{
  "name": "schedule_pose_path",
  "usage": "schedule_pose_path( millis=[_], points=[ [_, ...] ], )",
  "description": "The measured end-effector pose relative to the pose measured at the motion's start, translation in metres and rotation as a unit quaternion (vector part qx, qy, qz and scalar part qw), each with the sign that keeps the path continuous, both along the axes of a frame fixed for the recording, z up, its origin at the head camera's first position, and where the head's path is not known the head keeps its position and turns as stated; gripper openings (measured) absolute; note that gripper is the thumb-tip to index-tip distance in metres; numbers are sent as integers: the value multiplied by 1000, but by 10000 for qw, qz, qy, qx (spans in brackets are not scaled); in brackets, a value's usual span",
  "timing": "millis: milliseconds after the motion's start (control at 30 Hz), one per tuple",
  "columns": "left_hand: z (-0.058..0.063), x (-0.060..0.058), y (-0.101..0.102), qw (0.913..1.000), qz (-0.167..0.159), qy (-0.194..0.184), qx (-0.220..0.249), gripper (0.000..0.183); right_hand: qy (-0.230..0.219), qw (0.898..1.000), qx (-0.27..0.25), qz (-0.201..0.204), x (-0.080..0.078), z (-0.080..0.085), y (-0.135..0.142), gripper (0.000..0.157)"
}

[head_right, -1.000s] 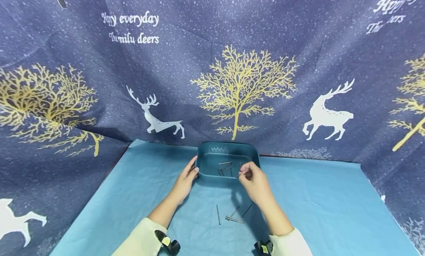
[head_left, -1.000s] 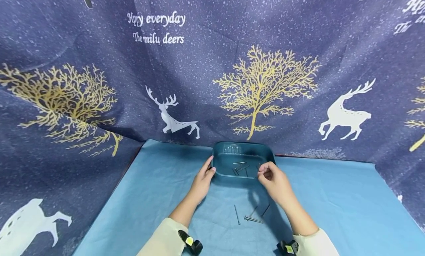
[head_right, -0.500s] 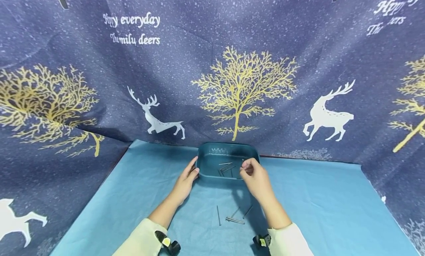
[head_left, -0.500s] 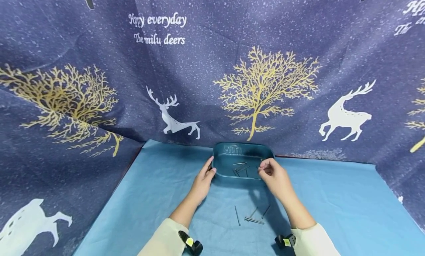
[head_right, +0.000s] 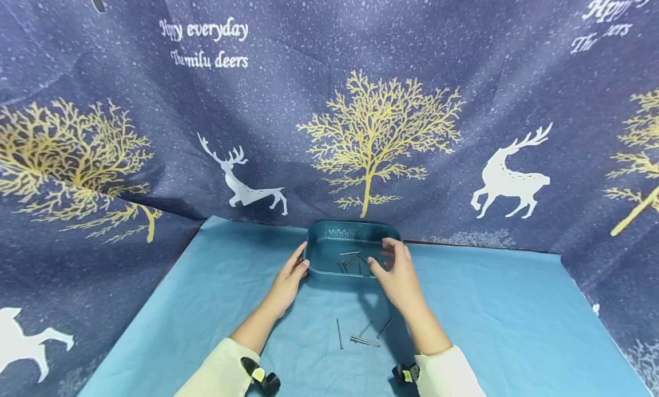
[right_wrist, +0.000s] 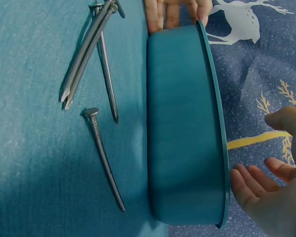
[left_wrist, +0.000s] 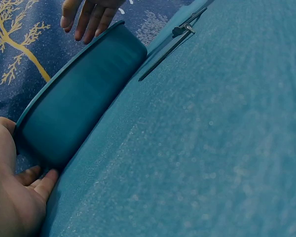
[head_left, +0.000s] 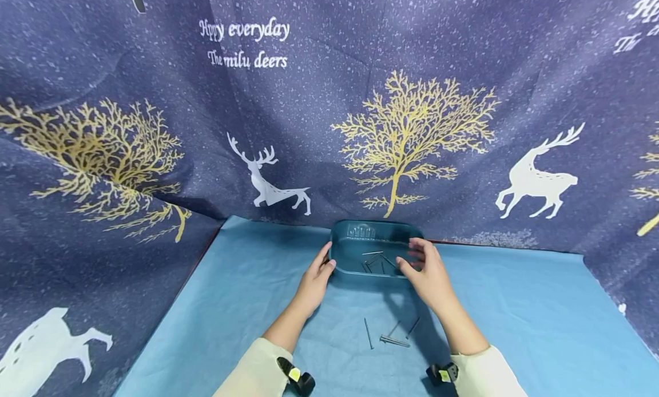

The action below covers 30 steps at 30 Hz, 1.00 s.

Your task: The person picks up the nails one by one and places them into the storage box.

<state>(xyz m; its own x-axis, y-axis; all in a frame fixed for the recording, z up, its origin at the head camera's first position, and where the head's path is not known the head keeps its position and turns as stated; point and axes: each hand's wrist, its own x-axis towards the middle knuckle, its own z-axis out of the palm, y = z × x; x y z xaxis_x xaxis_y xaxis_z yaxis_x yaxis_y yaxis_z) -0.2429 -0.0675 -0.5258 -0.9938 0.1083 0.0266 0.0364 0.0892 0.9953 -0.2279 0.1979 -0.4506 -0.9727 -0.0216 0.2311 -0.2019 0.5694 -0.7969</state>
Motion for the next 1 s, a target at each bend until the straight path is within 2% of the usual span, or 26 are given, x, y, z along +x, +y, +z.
schedule_pose_path(
  millis=[367, 767, 1000],
  points=[
    [2, 0, 0, 10000, -4, -22, -2, 57, -100, 9999, 98, 12, 4, -1, 4, 56],
    [3, 1, -1, 10000, 5, -14, -88, 56, 275, 9989, 367, 11, 9, -2, 5, 42],
    [7, 3, 0, 9999, 50, -12, -111, 56, 252, 9978, 614, 65, 15, -2, 7, 34]
  ],
)
